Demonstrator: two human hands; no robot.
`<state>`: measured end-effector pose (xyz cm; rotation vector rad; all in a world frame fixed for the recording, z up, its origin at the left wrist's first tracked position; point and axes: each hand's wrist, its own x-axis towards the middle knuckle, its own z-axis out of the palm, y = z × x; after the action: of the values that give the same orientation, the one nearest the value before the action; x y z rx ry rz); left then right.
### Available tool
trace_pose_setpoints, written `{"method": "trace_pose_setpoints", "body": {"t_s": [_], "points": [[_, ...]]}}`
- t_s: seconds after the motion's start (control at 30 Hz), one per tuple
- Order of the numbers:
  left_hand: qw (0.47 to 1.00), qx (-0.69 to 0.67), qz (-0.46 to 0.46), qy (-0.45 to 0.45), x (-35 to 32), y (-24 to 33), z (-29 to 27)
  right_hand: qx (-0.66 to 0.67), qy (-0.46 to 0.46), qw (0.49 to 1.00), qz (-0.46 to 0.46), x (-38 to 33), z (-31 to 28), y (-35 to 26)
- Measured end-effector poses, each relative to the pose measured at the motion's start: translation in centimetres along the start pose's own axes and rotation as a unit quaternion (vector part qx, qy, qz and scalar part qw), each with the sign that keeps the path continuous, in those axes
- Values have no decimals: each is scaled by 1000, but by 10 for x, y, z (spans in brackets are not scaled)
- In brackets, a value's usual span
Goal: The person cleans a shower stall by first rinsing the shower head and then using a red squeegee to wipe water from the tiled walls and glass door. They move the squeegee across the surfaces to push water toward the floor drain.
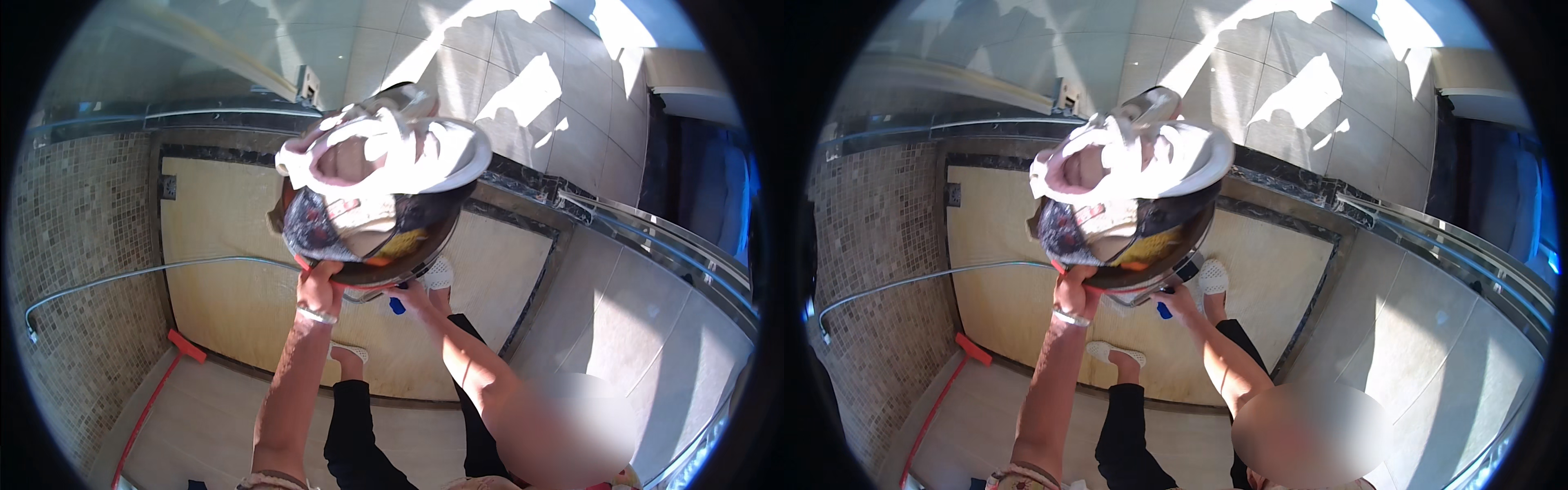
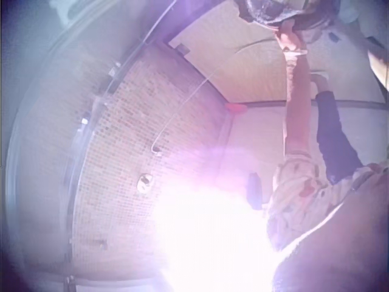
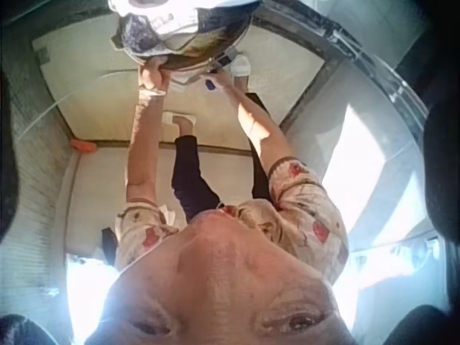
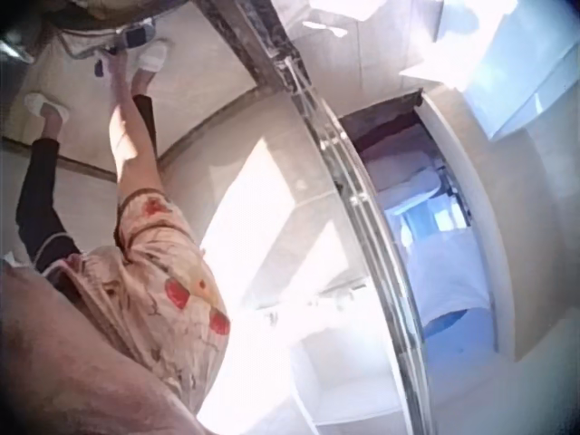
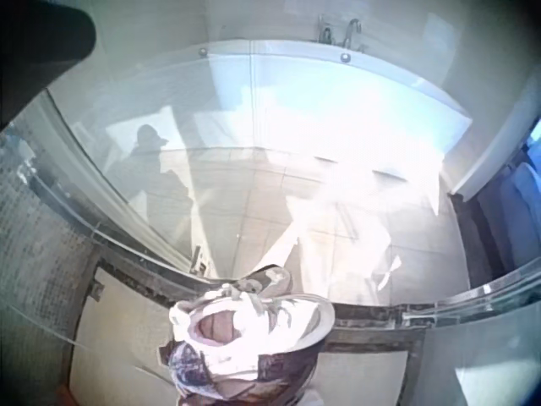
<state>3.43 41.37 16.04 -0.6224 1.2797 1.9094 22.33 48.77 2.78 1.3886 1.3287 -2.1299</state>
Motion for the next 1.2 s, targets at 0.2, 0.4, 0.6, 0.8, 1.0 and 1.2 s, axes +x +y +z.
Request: {"method": "trace_pose_setpoints", "body": {"t_s": [0.2, 0.4, 0.6, 0.8, 1.0, 1.2], "points": [[1000, 16, -7, 14, 83, -27, 95, 62, -33, 997, -18, 5, -13, 14], [998, 52, -3, -21, 182, -62, 169, 7, -43, 998, -49, 17, -20, 15], [996, 73, -3, 60, 258, -95, 199, -15, -59, 998, -28, 19, -23, -14], [986, 123, -112, -13, 277, -89, 147, 15, -61, 995, -71, 21, -13, -20], [931, 335, 118, -84, 148, -25, 73, -31, -43, 995, -81, 34, -5, -34], [820, 544, 174, 32, 24, -11, -87, -8, -91, 994, -55, 19, 74, -88]]}}
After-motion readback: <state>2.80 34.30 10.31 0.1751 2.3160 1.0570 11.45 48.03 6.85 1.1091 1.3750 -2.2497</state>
